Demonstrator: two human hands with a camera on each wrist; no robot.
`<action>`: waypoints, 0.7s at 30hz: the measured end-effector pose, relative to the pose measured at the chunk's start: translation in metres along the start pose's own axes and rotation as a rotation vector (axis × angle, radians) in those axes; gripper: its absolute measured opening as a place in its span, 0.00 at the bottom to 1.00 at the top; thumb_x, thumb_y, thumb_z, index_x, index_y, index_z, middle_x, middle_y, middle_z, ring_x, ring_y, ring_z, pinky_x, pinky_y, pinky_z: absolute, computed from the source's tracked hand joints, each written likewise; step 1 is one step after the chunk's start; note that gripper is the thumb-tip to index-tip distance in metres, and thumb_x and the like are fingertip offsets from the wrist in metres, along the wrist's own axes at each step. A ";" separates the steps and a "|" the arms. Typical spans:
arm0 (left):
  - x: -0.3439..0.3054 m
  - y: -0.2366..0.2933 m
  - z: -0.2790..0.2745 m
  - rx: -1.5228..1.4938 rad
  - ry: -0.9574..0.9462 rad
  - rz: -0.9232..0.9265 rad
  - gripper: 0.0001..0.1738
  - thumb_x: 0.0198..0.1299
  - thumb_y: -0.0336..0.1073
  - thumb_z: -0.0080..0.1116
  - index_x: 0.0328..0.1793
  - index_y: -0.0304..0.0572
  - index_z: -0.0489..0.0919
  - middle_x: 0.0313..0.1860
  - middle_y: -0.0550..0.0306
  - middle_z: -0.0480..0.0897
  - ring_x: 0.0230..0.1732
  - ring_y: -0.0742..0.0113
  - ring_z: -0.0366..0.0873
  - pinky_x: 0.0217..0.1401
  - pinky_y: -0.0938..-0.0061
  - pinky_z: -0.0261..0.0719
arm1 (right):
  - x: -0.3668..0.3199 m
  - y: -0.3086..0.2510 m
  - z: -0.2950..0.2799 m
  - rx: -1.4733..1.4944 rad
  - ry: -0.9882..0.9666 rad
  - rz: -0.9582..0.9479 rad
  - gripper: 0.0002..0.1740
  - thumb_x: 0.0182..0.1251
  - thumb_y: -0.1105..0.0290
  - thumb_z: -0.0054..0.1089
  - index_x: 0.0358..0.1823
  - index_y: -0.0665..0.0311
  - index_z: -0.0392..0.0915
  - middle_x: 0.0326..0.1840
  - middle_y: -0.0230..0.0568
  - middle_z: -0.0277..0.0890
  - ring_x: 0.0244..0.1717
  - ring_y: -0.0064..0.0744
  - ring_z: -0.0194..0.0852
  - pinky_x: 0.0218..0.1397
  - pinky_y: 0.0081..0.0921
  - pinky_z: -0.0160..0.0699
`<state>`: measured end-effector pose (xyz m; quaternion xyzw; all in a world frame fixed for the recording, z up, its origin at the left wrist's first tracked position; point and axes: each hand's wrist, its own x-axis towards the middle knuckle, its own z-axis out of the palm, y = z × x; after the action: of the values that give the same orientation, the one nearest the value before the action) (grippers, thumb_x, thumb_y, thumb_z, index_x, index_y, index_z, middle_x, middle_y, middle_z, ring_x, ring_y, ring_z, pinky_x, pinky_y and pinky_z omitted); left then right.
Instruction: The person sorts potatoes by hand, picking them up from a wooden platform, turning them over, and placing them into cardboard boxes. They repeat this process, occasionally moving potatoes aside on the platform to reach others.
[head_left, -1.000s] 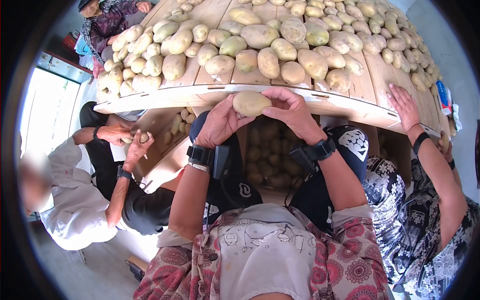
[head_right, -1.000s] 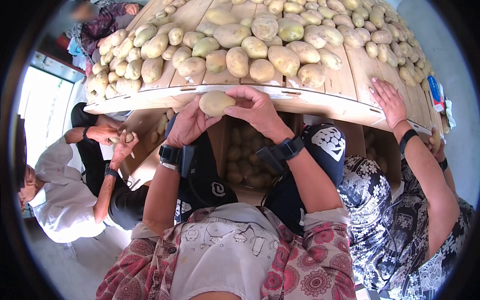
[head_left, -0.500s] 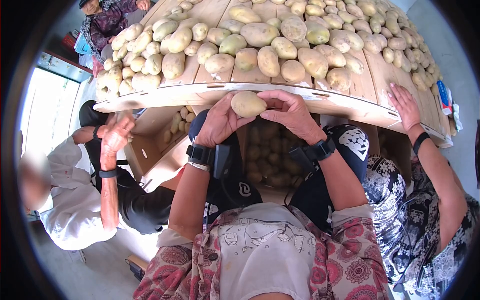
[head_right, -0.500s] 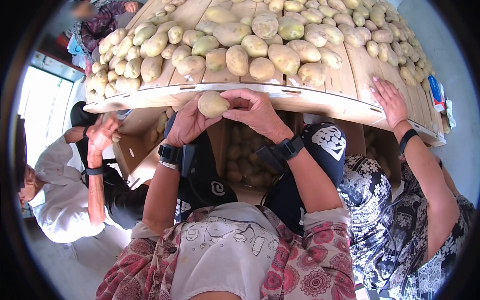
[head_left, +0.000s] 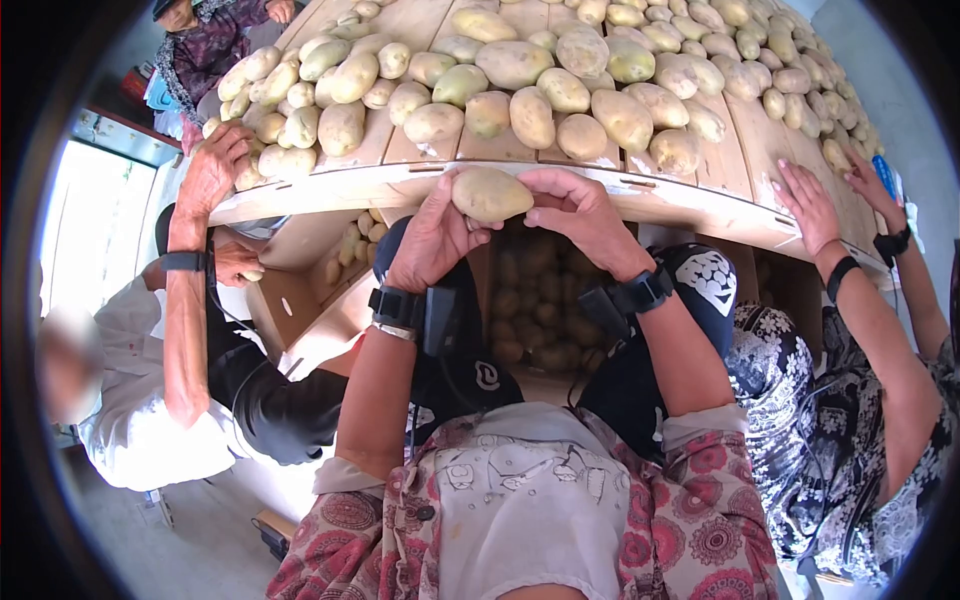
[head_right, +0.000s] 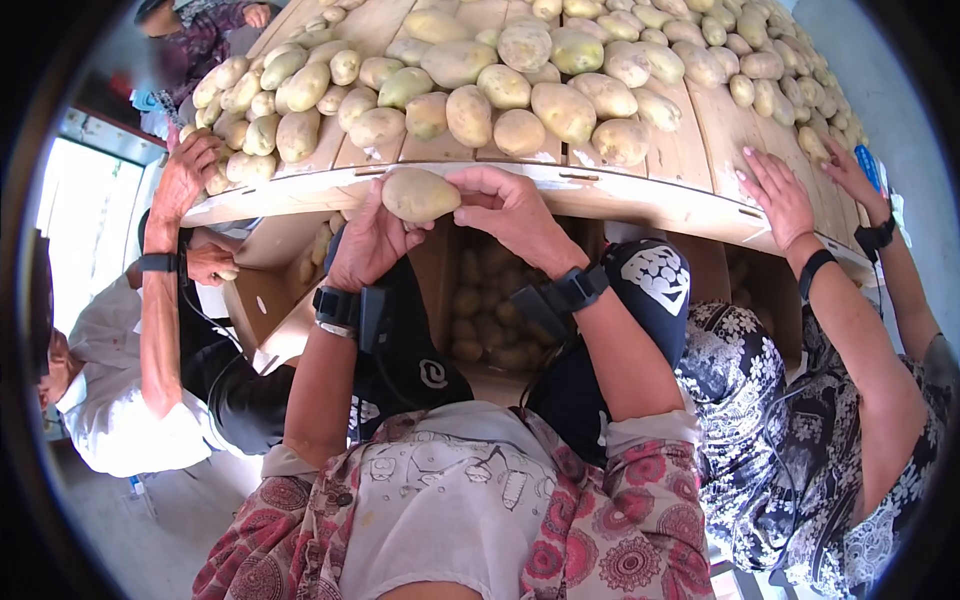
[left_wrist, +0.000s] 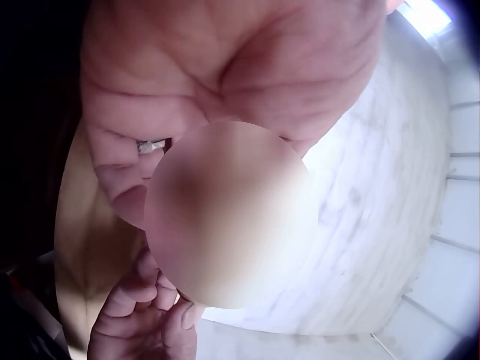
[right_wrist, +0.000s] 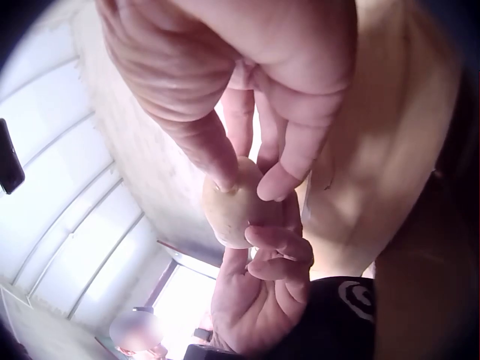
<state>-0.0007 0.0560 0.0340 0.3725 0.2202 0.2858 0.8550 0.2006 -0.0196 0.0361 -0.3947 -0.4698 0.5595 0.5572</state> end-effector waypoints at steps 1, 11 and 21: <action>-0.001 0.000 0.001 -0.004 -0.002 -0.005 0.30 0.68 0.60 0.37 0.66 0.48 0.63 0.53 0.54 0.76 0.40 0.66 0.77 0.38 0.76 0.75 | 0.000 0.001 0.000 -0.001 0.005 0.005 0.22 0.58 0.83 0.59 0.56 0.68 0.73 0.52 0.35 0.76 0.51 0.23 0.75 0.54 0.21 0.76; -0.005 0.001 0.000 0.072 -0.099 0.044 0.27 0.65 0.39 0.53 0.69 0.48 0.61 0.64 0.56 0.69 0.62 0.63 0.71 0.58 0.68 0.76 | 0.002 0.001 -0.002 0.235 0.124 0.064 0.17 0.63 0.79 0.51 0.53 0.67 0.75 0.51 0.36 0.76 0.51 0.25 0.74 0.55 0.22 0.76; -0.005 -0.003 -0.002 0.041 -0.156 0.095 0.25 0.58 0.24 0.57 0.63 0.42 0.67 0.59 0.56 0.74 0.60 0.65 0.72 0.62 0.67 0.73 | 0.001 -0.002 -0.003 0.217 0.123 0.229 0.18 0.72 0.57 0.49 0.52 0.62 0.75 0.46 0.33 0.75 0.48 0.21 0.74 0.49 0.24 0.79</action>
<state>-0.0040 0.0519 0.0311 0.4210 0.1406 0.2916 0.8473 0.2041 -0.0189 0.0377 -0.4166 -0.3235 0.6415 0.5570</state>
